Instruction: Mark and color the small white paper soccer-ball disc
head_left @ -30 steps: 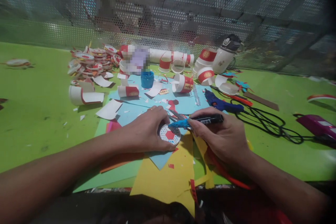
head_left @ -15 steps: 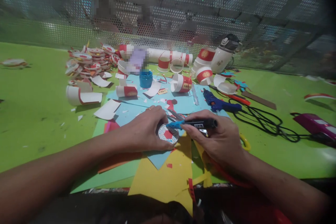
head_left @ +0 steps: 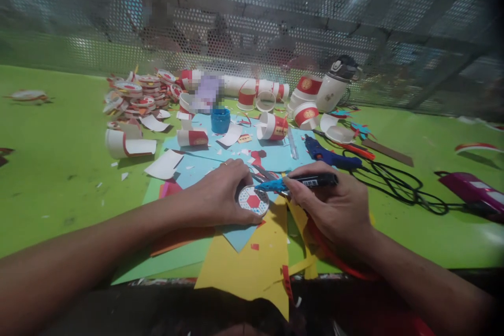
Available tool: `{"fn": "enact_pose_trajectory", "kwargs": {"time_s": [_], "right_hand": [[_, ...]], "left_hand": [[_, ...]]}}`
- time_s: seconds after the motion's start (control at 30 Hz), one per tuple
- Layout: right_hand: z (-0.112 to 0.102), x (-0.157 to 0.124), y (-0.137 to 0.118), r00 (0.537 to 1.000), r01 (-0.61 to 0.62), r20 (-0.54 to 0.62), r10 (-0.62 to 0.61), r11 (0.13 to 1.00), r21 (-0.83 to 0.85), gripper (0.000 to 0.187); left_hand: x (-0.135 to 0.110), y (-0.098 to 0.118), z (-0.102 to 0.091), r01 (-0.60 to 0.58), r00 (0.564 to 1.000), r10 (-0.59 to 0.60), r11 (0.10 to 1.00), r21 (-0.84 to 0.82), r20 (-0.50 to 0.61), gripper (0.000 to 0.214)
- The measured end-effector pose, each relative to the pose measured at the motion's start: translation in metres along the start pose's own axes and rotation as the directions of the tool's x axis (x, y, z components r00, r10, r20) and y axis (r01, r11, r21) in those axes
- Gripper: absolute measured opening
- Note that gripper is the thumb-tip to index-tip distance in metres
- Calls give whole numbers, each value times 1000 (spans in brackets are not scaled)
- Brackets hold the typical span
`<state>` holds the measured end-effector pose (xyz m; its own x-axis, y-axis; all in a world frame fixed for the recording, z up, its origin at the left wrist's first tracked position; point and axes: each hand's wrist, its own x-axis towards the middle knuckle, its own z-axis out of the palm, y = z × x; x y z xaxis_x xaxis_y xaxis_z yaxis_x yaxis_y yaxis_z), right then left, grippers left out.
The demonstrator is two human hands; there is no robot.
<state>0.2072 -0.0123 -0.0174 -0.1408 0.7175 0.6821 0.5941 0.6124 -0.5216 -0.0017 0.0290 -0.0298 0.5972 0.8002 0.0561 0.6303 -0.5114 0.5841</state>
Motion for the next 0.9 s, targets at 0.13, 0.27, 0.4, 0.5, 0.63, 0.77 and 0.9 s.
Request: {"fn": "enact_pose_trajectory", "kwargs": {"time_s": [0.13,0.27,0.4,0.5,0.63,0.77,0.9], "right_hand": [[1,0,0,1000,4,1,-4,1000,-2,5],[1,0,0,1000,4,14,-4,1000,-1,4],[-1,1,-1,1000,-4,28,4,1000,-6,4],[-1,2,-1,999,-12,44,12,1000,-7,4],[-1,1,-1,998,-31,62,32,1000,-4,4],[-1,0,-2,996,-26,81,26,1000,1,4],[0,-1,-2,996,25,87,-23,1000,-12,7]], "left_hand": [[0,0,0,1,1000,-1,1000,-5,-4,45],[0,1,0,10,1000,-10,1000,-5,0,44],[0,0,0,6,1000,-6,1000,1,-8,44],[0,0,0,-8,1000,8,1000,2,-2,44],[0,0,0,-15,1000,15,1000,1,3,44],[1,1,0,2,1000,-2,1000,7,2,43],[1,3,-1,8,1000,-8,1000,18,9,44]]}}
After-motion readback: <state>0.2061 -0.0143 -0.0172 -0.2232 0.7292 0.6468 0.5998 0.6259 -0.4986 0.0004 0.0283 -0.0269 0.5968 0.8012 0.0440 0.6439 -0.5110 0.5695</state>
